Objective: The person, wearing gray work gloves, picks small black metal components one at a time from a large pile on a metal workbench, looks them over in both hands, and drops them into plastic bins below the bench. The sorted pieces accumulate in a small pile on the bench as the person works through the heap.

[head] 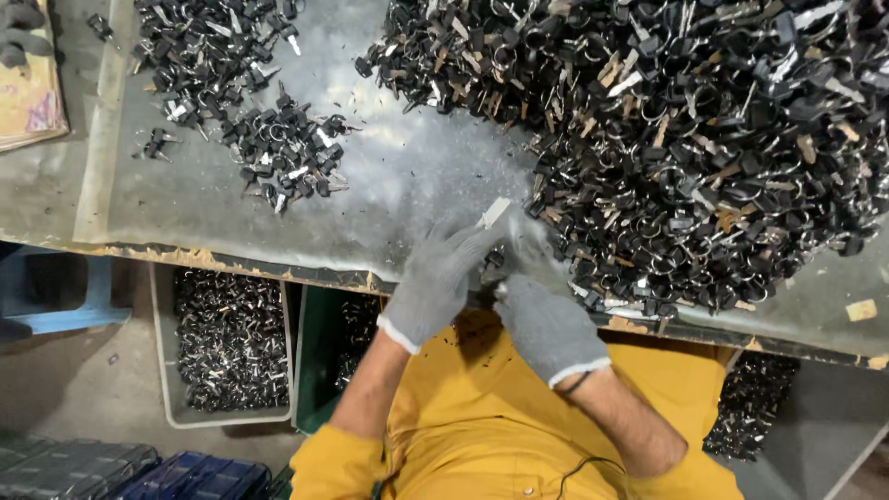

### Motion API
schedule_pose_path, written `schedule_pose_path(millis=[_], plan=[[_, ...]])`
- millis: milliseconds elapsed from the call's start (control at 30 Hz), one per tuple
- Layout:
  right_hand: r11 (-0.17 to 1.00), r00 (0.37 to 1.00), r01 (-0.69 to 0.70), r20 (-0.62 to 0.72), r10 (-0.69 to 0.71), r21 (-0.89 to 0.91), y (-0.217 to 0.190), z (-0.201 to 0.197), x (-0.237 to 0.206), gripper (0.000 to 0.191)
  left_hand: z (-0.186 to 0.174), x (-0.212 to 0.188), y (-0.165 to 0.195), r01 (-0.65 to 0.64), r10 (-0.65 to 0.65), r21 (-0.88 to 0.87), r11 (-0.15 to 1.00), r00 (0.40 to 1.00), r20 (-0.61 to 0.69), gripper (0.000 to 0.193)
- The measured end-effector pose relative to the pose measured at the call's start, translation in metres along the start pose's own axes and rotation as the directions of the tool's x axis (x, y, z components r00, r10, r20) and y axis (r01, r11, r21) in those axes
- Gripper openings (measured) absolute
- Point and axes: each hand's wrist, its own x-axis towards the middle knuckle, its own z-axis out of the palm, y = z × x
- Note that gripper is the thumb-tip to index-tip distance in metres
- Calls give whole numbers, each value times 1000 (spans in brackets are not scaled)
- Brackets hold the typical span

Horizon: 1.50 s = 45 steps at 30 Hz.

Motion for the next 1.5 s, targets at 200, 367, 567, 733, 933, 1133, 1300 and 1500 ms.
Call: schedule_pose_path(millis=[200,367,567,733,933,1133,1300,1500], plan=[[985,975,-149,177,131,90,4,5,2,61,23,25,-14,-2,-48,233,972,976,210,38],[851,760,-525,457,463,10,9,-10,-8,83,28,-5,-10,369,-372,46,928,921,113,18],[949,956,-293,70,286,118,13,10,7,42,41,-20,-12,150,-148,164,975,989,-24,20],[938,903,-338,254,346,-74,14,21,14,20,48,-24,-21,107,-111,166,980,994,11,15],[950,924,-310,224,309,-30,5,-3,29,16,44,-23,-21,67,-70,175,982,998,10,16],[912,920,-362,235,314,194,4,-10,18,41,39,-19,-6,129,-118,296,946,991,-55,11],[965,951,-261,168,260,-19,12,11,-4,23,43,-27,-2,210,-188,177,961,973,-134,12],[947,905,-297,281,320,-120,5,16,8,22,49,-32,-9,166,-152,138,977,983,-101,8]])
